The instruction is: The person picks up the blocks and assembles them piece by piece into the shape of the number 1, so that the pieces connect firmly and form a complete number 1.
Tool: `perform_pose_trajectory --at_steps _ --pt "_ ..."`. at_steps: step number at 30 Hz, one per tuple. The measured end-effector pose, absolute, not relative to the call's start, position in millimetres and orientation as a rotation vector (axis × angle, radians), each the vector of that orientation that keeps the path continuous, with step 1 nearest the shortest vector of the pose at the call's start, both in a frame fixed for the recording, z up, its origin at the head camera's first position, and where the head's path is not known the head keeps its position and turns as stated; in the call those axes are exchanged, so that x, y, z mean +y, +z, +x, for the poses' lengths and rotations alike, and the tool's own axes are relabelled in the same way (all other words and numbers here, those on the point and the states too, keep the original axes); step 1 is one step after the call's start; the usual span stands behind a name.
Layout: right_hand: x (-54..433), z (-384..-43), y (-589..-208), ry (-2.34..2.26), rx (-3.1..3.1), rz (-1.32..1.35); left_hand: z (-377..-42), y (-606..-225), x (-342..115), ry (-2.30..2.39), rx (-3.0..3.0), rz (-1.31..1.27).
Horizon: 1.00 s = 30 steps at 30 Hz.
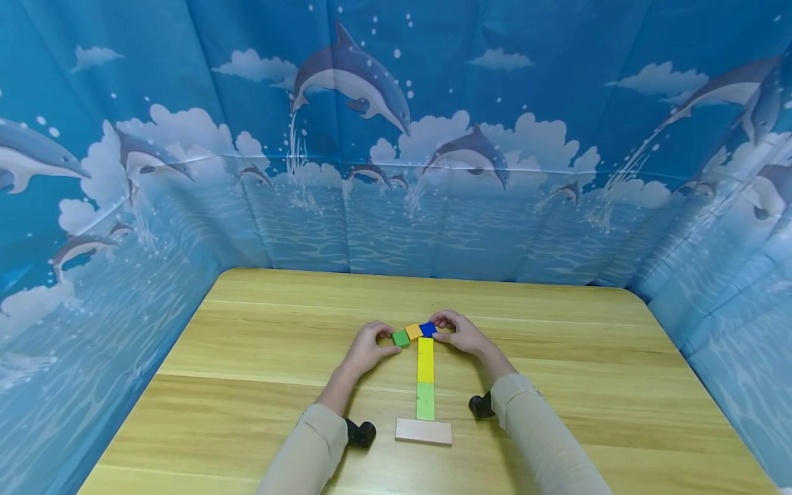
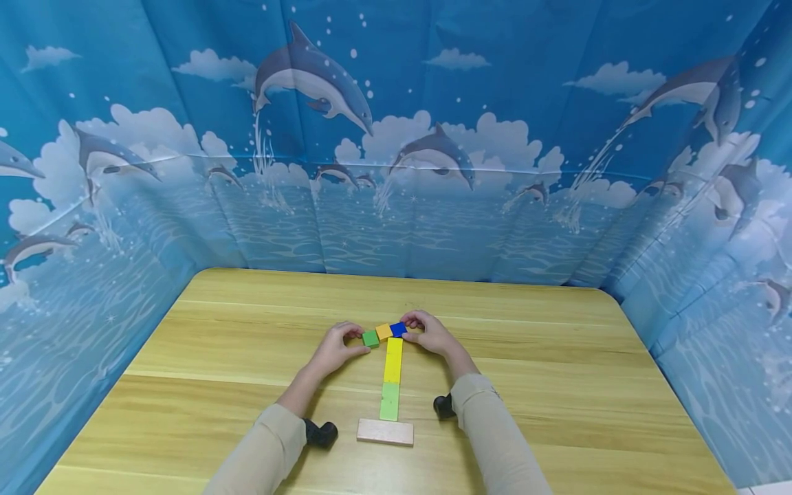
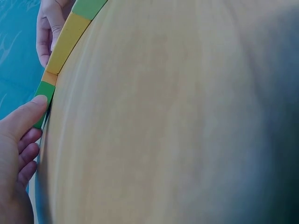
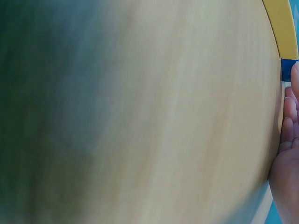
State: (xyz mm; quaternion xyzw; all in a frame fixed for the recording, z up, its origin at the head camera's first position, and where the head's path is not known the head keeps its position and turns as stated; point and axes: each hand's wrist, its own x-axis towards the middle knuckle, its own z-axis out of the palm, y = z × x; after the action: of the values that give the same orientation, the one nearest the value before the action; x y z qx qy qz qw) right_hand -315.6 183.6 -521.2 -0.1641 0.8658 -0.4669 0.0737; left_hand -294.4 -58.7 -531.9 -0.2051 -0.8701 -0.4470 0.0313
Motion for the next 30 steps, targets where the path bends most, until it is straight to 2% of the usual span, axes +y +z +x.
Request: perform_pose_trajectory --at_steps 30 --pt "182.9 -313.2 -518.7 -1.386 2.604 -0.493 -294.4 -531.7 -58.3 -1.355 -2.672 -0.623"
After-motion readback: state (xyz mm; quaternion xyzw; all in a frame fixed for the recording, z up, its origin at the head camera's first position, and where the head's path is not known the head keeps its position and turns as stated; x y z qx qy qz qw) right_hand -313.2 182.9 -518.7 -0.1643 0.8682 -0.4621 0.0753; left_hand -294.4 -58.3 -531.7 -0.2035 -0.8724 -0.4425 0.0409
